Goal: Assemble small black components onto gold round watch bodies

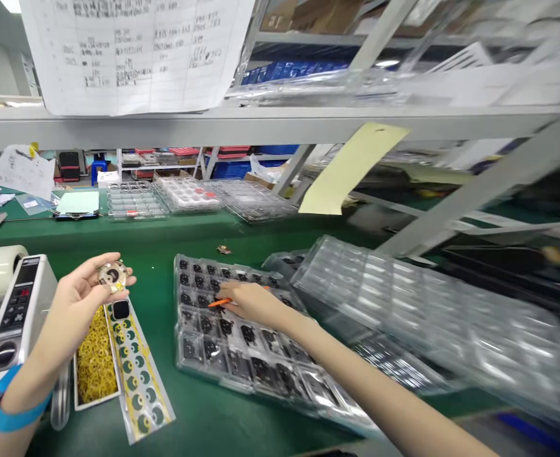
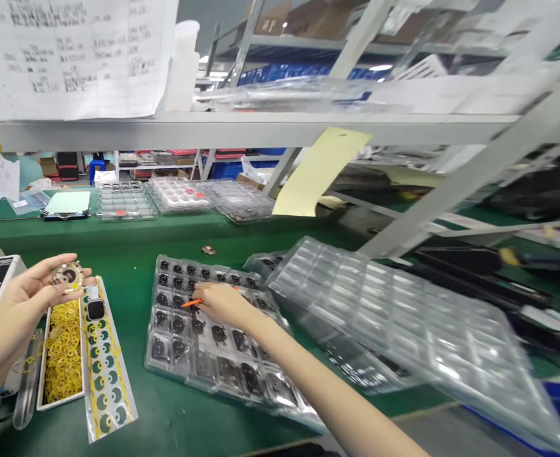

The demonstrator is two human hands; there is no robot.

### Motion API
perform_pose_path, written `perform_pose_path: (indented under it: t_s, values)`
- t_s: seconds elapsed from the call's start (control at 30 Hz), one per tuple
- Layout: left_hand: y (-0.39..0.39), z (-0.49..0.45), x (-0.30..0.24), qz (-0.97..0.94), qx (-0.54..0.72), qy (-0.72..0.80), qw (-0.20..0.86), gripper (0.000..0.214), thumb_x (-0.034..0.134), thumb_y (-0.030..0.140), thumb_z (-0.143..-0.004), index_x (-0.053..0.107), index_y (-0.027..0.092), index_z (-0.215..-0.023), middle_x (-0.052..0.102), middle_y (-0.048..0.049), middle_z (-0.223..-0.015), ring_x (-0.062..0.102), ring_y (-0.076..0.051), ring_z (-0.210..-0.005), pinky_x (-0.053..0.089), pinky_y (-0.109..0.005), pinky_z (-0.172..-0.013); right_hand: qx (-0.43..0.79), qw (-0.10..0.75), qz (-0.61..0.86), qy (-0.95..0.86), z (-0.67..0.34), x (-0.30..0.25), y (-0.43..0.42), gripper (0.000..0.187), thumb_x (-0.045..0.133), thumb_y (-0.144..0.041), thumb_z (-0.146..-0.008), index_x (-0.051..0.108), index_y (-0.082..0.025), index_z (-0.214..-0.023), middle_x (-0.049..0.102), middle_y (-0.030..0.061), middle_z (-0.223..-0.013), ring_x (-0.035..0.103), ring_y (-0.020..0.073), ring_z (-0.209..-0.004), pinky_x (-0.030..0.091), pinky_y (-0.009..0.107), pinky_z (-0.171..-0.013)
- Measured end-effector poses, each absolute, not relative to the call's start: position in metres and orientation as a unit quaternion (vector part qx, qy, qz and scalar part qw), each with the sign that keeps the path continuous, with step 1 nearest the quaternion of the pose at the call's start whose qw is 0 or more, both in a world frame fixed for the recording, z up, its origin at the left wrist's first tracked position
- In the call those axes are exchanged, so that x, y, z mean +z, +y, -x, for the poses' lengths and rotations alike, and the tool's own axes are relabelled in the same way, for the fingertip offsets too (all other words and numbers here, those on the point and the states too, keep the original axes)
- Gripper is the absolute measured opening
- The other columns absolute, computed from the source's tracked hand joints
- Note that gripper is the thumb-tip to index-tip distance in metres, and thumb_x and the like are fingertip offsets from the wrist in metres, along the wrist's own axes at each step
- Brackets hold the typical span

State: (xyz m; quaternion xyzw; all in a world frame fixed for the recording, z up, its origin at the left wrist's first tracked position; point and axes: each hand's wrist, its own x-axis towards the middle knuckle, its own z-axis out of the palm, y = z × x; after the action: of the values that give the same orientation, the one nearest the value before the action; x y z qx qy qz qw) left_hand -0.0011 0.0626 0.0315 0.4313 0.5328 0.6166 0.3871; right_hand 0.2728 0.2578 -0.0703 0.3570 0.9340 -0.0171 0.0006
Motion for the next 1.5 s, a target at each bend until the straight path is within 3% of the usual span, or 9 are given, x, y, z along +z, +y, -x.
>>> perform_pose_path:
  t_s: [0.13, 0.27, 0.3, 0.4, 0.5, 0.73, 0.93, 1.2, 1.5]
  values:
    - [0.056, -0.001, 0.034, -0.441, 0.617, 0.512, 0.404, 0.037, 0.059, 0.021, -0.083, 0.061, 0.014, -0.119, 0.077, -0.0102, -0.104, 0.073, -0.027, -0.102, 0.061, -0.039, -0.087, -0.043, -0.037, -0.340, 0.939, -0.248, -0.041, 0.259, 0.019, 0.062, -0.006, -0.081, 0.062, -0.014, -0.063, 0.066, 0.0050, -0.070, 0.059, 0.0130, -0.061, 0.045, 0.026, -0.059]
    - [0.051, -0.002, 0.035, -0.461, 0.626, 0.478, 0.409, 0.035, 0.055, 0.019, -0.086, 0.061, 0.016, -0.121, 0.076, -0.0100, -0.109, 0.071, -0.027, -0.106, 0.061, -0.038, -0.089, -0.086, -0.144, -0.299, 0.939, -0.211, 0.005, 0.225, 0.022, 0.047, -0.017, -0.090, 0.068, -0.018, -0.084, 0.067, 0.0037, -0.078, 0.058, 0.0139, -0.060, 0.043, 0.025, -0.056]
    - [0.050, -0.003, 0.035, -0.465, 0.627, 0.473, 0.409, 0.035, 0.054, 0.019, -0.087, 0.060, 0.016, -0.122, 0.074, -0.0103, -0.113, 0.070, -0.027, -0.109, 0.060, -0.039, -0.091, -0.106, -0.188, -0.284, 0.934, -0.201, 0.015, 0.211, 0.030, 0.041, -0.024, -0.096, 0.068, -0.019, -0.084, 0.066, 0.0040, -0.078, 0.058, 0.0141, -0.062, 0.043, 0.025, -0.055]
    - [0.047, -0.003, 0.035, -0.482, 0.628, 0.462, 0.401, 0.038, 0.054, 0.022, -0.091, 0.058, 0.019, -0.128, 0.069, -0.0106, -0.124, 0.066, -0.027, -0.116, 0.056, -0.040, -0.098, -0.290, -0.412, -0.207, 0.838, -0.172, 0.035, 0.165, 0.031, 0.049, -0.035, -0.094, 0.064, -0.019, -0.073, 0.061, 0.0036, -0.071, 0.054, 0.0141, -0.060, 0.042, 0.025, -0.053]
    - [0.044, -0.003, 0.033, -0.503, 0.621, 0.455, 0.392, 0.042, 0.053, 0.026, -0.094, 0.054, 0.022, -0.136, 0.062, -0.0089, -0.135, 0.063, -0.024, -0.120, 0.056, -0.037, -0.099, -0.367, -0.499, -0.178, 0.764, -0.150, 0.040, 0.138, 0.023, 0.059, -0.031, -0.087, 0.067, -0.020, -0.068, 0.061, 0.0042, -0.076, 0.057, 0.0153, -0.069, 0.044, 0.024, -0.056]
    - [0.044, 0.000, 0.025, -0.520, 0.596, 0.481, 0.378, 0.043, 0.054, 0.023, -0.096, 0.052, 0.028, -0.139, 0.061, -0.0061, -0.135, 0.066, -0.024, -0.115, 0.052, -0.038, -0.104, -0.434, -0.496, -0.181, 0.730, -0.135, 0.033, 0.143, 0.020, 0.068, -0.033, -0.078, 0.070, -0.021, -0.063, 0.064, 0.0050, -0.081, 0.054, 0.0139, -0.064, 0.043, 0.025, -0.054]
    - [0.047, -0.003, 0.025, -0.521, 0.608, 0.451, 0.394, 0.044, 0.049, 0.013, -0.095, 0.054, 0.028, -0.137, 0.062, -0.0042, -0.136, 0.061, -0.020, -0.123, 0.050, -0.031, -0.106, -0.424, -0.498, -0.187, 0.733, -0.135, 0.032, 0.140, 0.018, 0.065, -0.027, -0.078, 0.069, -0.021, -0.061, 0.063, 0.0042, -0.079, 0.055, 0.0138, -0.064, 0.044, 0.024, -0.054]
    - [0.047, -0.005, 0.024, -0.524, 0.595, 0.472, 0.385, 0.044, 0.050, 0.014, -0.094, 0.054, 0.025, -0.137, 0.064, -0.0073, -0.133, 0.058, -0.025, -0.127, 0.052, -0.034, -0.104, -0.415, -0.498, -0.198, 0.735, -0.136, 0.031, 0.139, 0.019, 0.064, -0.025, -0.079, 0.068, -0.021, -0.061, 0.063, 0.0038, -0.079, 0.057, 0.0144, -0.066, 0.048, 0.025, -0.057]
    - [0.047, -0.008, 0.024, -0.518, 0.602, 0.489, 0.361, 0.041, 0.051, 0.012, -0.091, 0.059, 0.025, -0.130, 0.070, -0.0046, -0.121, 0.066, -0.021, -0.112, 0.056, -0.031, -0.096, -0.372, -0.512, -0.184, 0.752, -0.134, 0.028, 0.138, 0.019, 0.063, -0.021, -0.082, 0.066, -0.021, -0.063, 0.063, 0.0023, -0.078, 0.056, 0.0128, -0.063, 0.048, 0.023, -0.057]
